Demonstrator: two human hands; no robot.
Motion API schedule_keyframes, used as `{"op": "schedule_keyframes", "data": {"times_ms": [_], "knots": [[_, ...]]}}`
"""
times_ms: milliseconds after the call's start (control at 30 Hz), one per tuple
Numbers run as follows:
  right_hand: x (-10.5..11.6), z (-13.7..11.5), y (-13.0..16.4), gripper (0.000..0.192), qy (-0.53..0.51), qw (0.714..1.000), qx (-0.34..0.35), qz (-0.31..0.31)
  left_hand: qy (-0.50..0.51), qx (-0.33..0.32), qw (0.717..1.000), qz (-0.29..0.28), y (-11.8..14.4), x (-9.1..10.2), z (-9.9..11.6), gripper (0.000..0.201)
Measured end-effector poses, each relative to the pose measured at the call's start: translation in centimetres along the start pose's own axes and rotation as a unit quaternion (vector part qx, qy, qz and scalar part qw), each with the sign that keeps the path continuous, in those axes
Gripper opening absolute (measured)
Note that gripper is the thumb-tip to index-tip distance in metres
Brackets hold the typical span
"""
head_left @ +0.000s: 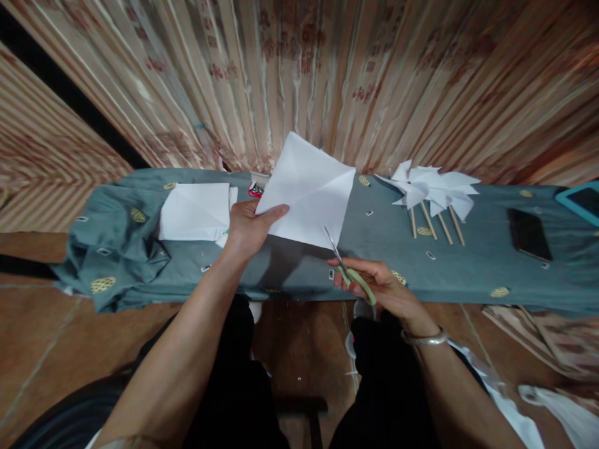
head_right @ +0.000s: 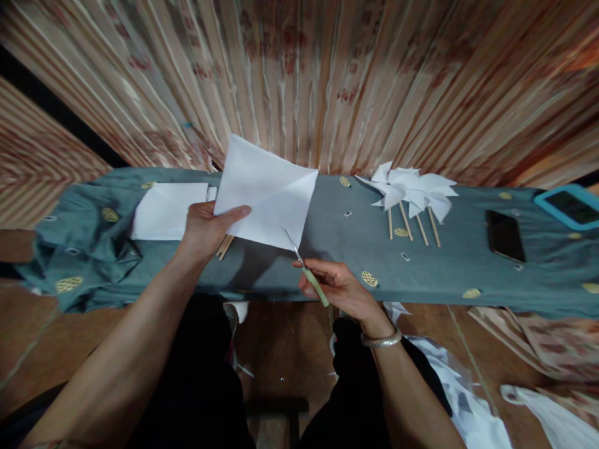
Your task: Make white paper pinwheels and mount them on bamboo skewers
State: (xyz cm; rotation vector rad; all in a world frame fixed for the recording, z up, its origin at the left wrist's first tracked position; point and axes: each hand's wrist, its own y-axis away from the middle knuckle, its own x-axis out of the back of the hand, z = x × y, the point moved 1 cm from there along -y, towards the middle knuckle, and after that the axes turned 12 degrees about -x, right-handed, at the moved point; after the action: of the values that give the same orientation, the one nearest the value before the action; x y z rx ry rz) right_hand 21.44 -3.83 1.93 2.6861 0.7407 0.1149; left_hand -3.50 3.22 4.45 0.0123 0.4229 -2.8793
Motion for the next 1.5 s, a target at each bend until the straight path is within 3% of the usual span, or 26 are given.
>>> {"op": "schedule_keyframes", "data": {"times_ms": [1100,1500], "knots": [[-0.6,0.9,-0.5,0.047,-0.054,0.996,-0.06,0.039,-0.012,-0.006,1.0,-0.005,-0.1,0.3,0.1,0.023],[-0.7,0.9,-0.5,0.046,-0.017,0.999,-0.021,0.047,0.002,0.013,1.0,-0.013,0.3,-0.1,-0.5,0.025]]}}
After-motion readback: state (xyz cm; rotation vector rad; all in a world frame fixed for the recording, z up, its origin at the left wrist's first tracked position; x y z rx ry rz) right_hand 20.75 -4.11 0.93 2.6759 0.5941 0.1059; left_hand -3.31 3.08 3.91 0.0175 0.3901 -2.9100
